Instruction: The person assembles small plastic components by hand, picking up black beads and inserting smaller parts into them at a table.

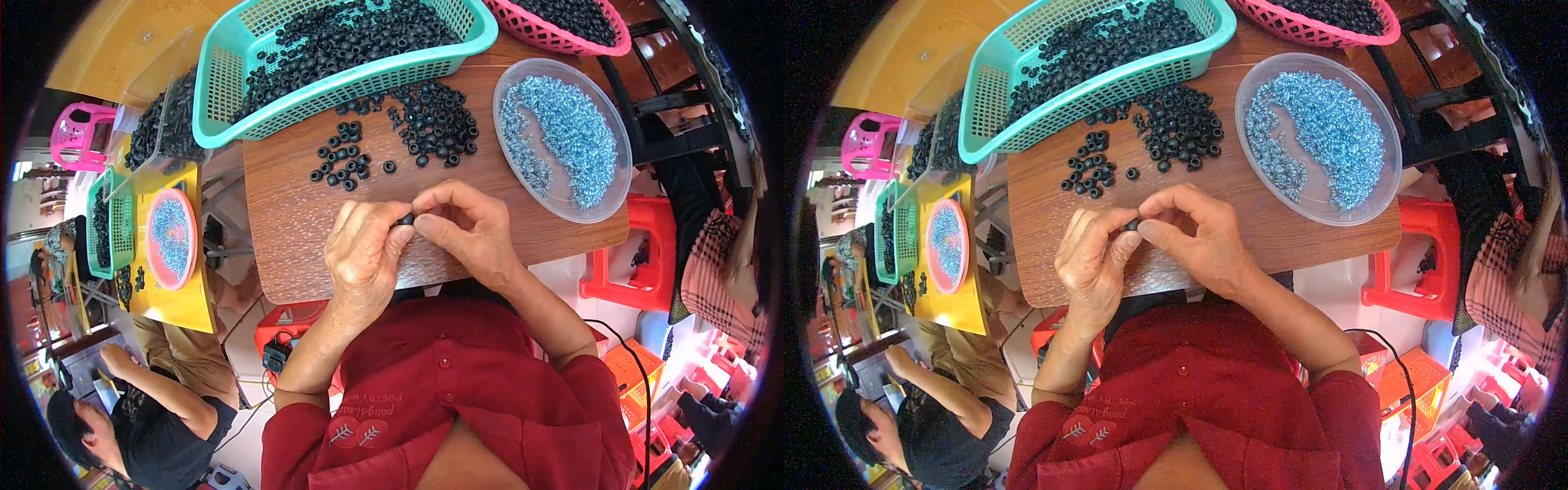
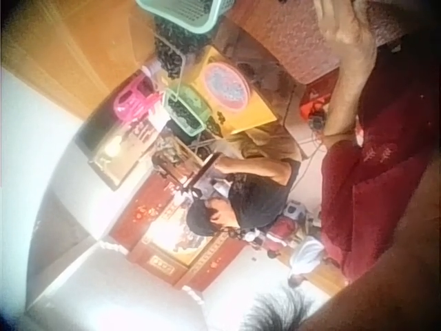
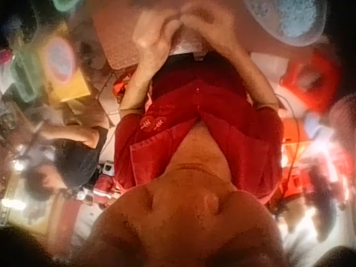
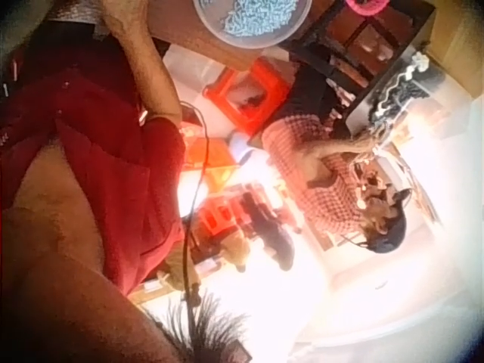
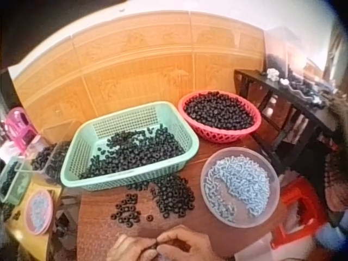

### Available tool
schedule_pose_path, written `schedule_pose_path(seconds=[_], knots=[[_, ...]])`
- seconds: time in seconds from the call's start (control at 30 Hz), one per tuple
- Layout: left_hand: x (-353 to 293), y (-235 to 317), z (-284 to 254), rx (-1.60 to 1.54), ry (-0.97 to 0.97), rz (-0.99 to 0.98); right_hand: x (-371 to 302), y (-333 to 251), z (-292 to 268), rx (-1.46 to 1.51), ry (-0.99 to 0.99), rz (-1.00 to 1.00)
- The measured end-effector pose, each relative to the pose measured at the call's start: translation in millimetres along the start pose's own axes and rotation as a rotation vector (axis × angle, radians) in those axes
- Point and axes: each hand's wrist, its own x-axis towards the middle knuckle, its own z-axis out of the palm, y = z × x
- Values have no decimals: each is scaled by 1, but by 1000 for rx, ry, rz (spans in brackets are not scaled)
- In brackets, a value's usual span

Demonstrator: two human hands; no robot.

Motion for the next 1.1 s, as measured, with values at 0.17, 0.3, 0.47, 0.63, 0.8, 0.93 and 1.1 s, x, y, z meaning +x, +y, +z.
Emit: schedule_pose_path(seconds=[0.17, 0.3, 0.47, 0.63, 0.8, 0.93, 1.1], knots=[[3, -1, -2, 76, -13, 111, 2, 4, -1, 12, -33, -16], [5, -2, -1, 54, -33, 122, 2, 5, -1, -20, -18, -30], [2, 1, 2, 3, -53, 51, 2, 14, -1, -124, 34, -173], [-1, 8, 8, 58, 23, 73, -2, 4, -3, -120, 17, -148], [3, 6, 6, 30, -17, 64, 0, -1, -10, 108, -41, 48], [6, 6, 0, -96, -126, -1, -1, -1, -13, 241, -89, 104], [-8, 4, 6, -598, -126, -444, -3, -7, -10, 259, -88, 179]])
